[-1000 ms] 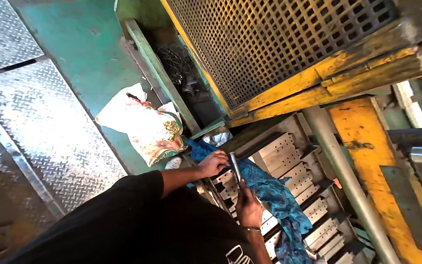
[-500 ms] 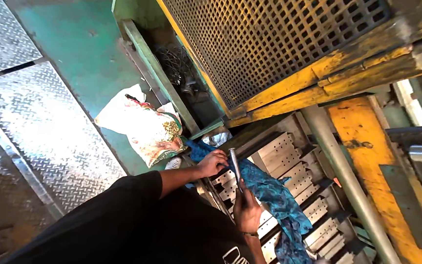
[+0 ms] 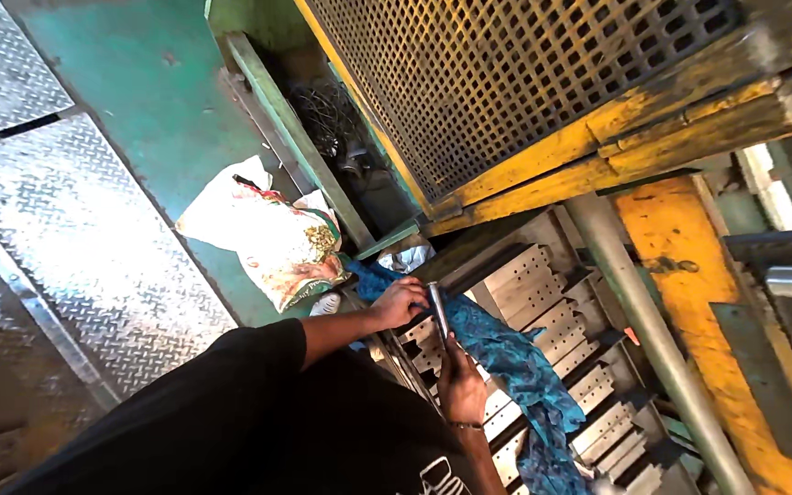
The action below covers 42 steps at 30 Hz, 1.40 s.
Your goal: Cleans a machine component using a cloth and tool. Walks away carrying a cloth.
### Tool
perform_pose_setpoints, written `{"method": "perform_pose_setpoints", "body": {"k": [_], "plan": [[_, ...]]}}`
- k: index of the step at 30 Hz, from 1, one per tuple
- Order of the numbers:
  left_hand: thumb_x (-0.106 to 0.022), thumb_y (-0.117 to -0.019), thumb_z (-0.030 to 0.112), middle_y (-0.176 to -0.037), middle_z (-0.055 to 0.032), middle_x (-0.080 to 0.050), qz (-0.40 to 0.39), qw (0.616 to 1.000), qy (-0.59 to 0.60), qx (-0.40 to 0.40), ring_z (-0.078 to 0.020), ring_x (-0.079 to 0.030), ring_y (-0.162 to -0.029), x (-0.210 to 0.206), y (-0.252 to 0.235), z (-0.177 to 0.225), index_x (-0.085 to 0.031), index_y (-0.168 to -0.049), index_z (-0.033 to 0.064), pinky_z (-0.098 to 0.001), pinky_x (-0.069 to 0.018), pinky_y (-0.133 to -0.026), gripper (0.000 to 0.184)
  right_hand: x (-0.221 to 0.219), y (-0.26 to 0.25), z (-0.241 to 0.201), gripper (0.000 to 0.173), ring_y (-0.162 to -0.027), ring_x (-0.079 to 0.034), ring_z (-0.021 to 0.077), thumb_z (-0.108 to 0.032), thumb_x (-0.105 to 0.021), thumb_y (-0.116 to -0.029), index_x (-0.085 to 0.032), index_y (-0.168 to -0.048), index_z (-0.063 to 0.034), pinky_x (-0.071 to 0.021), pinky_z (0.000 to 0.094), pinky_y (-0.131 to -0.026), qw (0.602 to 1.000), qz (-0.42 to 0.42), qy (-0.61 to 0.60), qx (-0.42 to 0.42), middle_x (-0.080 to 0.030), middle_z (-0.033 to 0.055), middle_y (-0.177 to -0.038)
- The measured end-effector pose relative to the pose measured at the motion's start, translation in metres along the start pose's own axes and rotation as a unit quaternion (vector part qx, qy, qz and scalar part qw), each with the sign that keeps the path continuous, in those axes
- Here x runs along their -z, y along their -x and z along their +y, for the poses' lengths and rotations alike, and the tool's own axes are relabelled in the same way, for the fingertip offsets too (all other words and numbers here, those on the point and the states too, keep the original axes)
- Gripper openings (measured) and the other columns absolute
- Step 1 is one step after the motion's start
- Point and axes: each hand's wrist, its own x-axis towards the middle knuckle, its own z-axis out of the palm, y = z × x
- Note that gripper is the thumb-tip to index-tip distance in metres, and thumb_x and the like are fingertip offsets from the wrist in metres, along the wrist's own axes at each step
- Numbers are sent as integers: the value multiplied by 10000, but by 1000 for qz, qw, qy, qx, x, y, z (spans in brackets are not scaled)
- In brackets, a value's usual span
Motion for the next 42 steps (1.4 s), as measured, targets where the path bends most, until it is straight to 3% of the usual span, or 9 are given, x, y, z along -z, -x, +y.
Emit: {"method": "perform_pose_setpoints", "body": {"k": [5,10,14,18,23,28,32,38,42], "plan": [[-728,-918,169,-1254,59,-715,-2,1000,2,7,-170,-525,-1351,1,0,-1,-817,-1035,228,-434,-391,-1176,158,11,3,-7,323,-687,-705,196,-219,-584,-993,-735,-1271,-155,-588,402,-541,994,70,-55,63,-737,80,-979],[-727,-919,191,-1168,64,-735,-11,1000,-11,6,-163,-535,-1331,3,-3,-2,-811,-997,217,-420,-386,-1182,117,-4,1,1,344,-677,-715,260,-254,-566,-994,-728,-1297,-238,-580,485,-538,1000,22,-11,19,-744,95,-948],[-729,-912,163,-1237,56,-720,-5,1000,10,7,-169,-531,-1343,1,-3,-4,-818,-1025,222,-429,-392,-1177,156,2,5,1,322,-694,-709,206,-213,-584,-992,-736,-1268,-149,-586,412,-538,993,74,-63,65,-739,82,-975],[-739,-915,195,-1153,35,-741,-18,1000,-3,21,-182,-547,-1324,2,-4,-1,-812,-998,207,-430,-397,-1177,111,-11,7,10,337,-691,-722,272,-239,-568,-986,-733,-1279,-205,-583,489,-538,999,28,-12,28,-747,94,-970],[-724,-926,185,-1267,41,-710,-19,1000,12,20,-183,-531,-1348,2,-3,-4,-816,-1038,213,-448,-393,-1176,147,3,6,-5,326,-678,-702,204,-219,-588,-988,-735,-1270,-149,-584,412,-538,993,76,-69,52,-738,80,-966],[-736,-917,198,-1197,43,-730,-15,1000,1,20,-184,-540,-1333,0,-4,-4,-813,-997,215,-449,-405,-1168,111,2,-6,-4,358,-701,-724,288,-251,-580,-991,-710,-1324,-243,-586,511,-571,1000,-1,-9,1,-752,103,-962],[-736,-911,172,-1252,36,-721,-6,1000,6,9,-190,-547,-1336,-3,-4,-7,-821,-1021,218,-445,-400,-1172,146,8,-4,-2,345,-683,-711,234,-226,-575,-984,-728,-1288,-175,-585,452,-547,996,54,-43,48,-745,91,-971],[-734,-921,183,-1239,28,-724,-16,1000,1,12,-186,-548,-1334,2,-5,-6,-817,-1028,212,-425,-390,-1185,139,12,-14,1,350,-726,-729,259,-234,-589,-982,-723,-1303,-199,-599,491,-603,999,25,-31,37,-760,93,-963],[-737,-909,163,-1236,35,-728,-3,1000,10,4,-190,-553,-1329,-1,-3,-6,-821,-1027,209,-435,-398,-1176,152,7,-2,0,342,-695,-716,234,-219,-559,-989,-730,-1280,-163,-587,441,-545,995,57,-45,64,-744,99,-991]]}}
